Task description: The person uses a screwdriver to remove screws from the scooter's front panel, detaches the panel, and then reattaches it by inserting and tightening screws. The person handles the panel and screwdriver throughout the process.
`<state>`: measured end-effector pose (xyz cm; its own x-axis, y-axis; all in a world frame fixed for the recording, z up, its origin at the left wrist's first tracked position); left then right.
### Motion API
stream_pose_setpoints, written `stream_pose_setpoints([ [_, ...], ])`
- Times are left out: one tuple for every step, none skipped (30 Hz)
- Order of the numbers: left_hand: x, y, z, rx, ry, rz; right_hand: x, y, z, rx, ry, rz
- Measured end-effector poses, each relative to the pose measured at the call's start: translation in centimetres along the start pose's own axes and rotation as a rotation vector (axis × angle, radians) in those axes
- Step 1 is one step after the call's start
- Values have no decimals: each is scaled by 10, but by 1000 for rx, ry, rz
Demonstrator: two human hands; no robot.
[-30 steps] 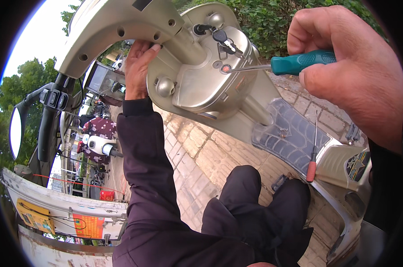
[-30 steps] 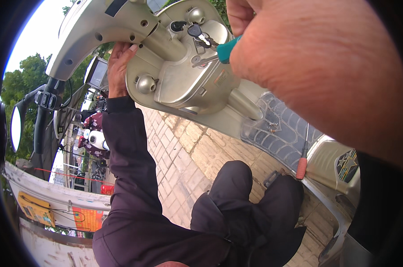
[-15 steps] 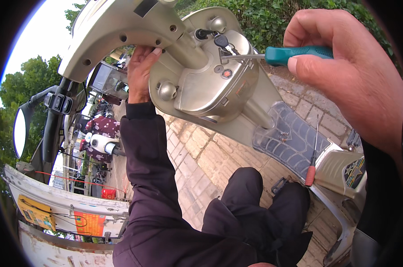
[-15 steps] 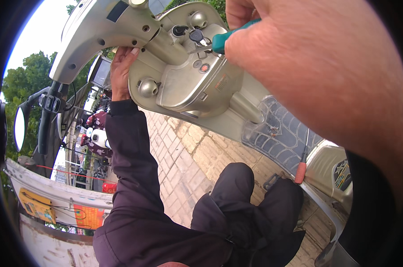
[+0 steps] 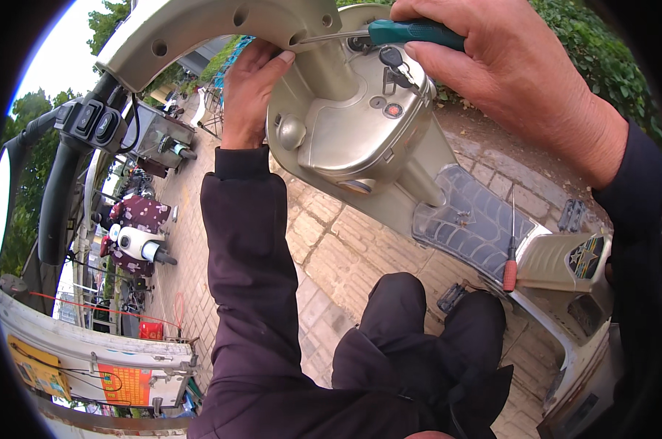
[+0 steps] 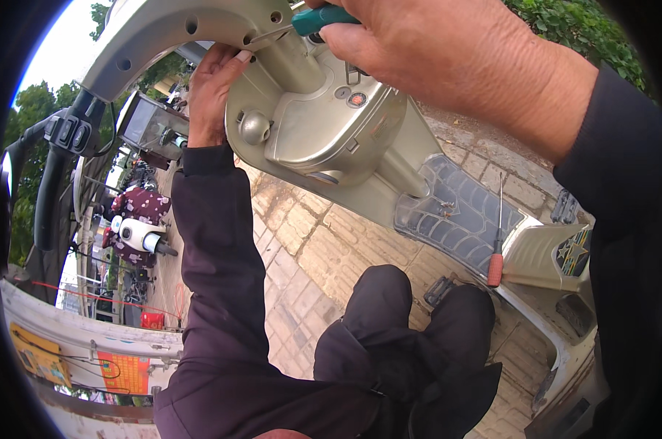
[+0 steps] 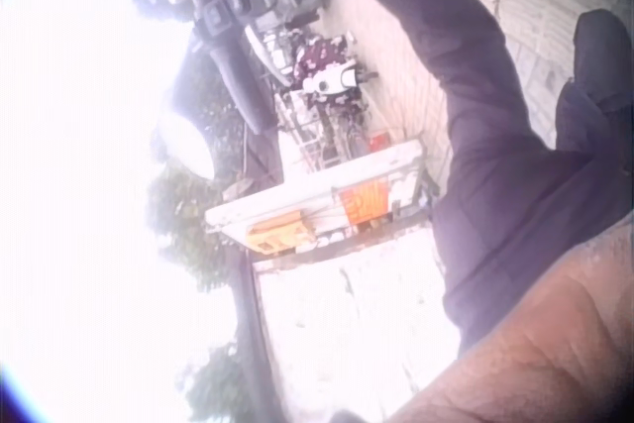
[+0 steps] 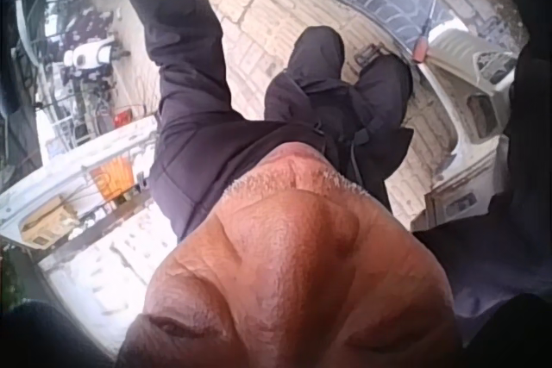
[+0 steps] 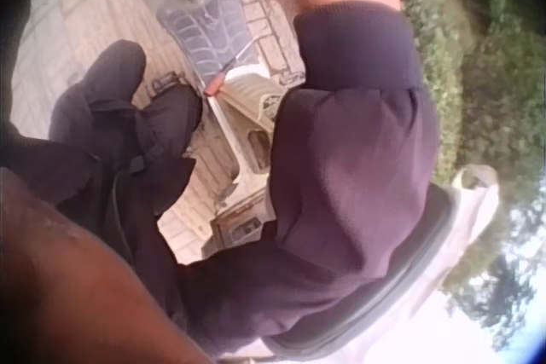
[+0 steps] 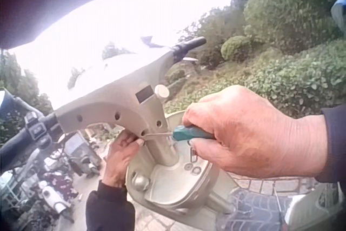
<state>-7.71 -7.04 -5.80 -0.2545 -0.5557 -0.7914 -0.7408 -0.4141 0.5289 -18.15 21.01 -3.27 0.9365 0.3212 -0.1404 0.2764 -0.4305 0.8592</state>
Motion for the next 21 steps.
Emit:
stream_pose_setpoints([
  [1, 0, 1, 5, -13, -3, 0, 3, 3, -42, -43, -41],
  [1, 1, 1, 8, -8, 11, 9, 11, 6, -226, -129, -230],
  [1, 1, 1, 5, 7, 16, 13, 11, 7, -284, -152, -319],
  [1, 0, 0, -12, 36, 5, 20, 8, 6, -344, -181, -406],
  [0, 0, 1, 1, 29, 21, 18, 10, 9, -279, -150, -391],
  [0, -1, 1, 2, 33, 22, 13, 11, 12, -194, -102, -297],
  [-1, -1, 2, 13, 36, 37, 6, 11, 14, -114, -62, -200],
  [0, -1, 1, 7, 35, 24, 0, 6, 17, -13, -5, -24],
  [0, -1, 1, 9, 34, 27, -4, 3, 16, 17, 48, 72],
  [-1, 0, 0, 12, 38, 35, -9, 1, 18, 42, 98, 170],
  [1, 1, -1, 9, 8, 22, -9, 0, 14, -1, 145, 189],
  [2, 2, -1, 6, -17, 14, -9, 0, 14, -12, 155, 193],
  [4, 2, -2, 1, -33, 2, -8, 2, 14, -23, 165, 197],
  [5, 4, -3, -3, -37, 2, -9, 4, 17, -3, 137, 185],
  [6, 4, -4, -11, -31, -2, -7, 6, 18, 2, 107, 164],
  [8, 5, -6, -32, -13, -15, -7, 8, 19, 7, 78, 143],
  [7, 5, -6, -16, -17, 1, -3, 7, 17, -3, 46, 112],
  [7, 5, -5, -11, -10, 7, -4, 10, 19, 2, 21, 98],
  [6, 5, -5, -6, -4, 14, -2, 9, 18, 6, -4, 85],
  [6, 5, -5, -6, -2, 14, -2, 11, 20, 26, -19, 87],
  [6, 4, -5, -7, -1, 15, -1, 11, 20, 43, -56, 79],
])
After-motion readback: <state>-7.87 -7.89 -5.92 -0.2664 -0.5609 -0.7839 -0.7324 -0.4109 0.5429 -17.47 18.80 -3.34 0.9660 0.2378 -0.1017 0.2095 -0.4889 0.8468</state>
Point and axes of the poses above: each hand's wrist, its own y-axis towards the middle knuckle, its own z-axis out of the palm, x = y × z, the point moved 7 cm from there along y, towards the middle knuckle, and after that the axes turned 4 degrees about -z, right-handed, at the moved point
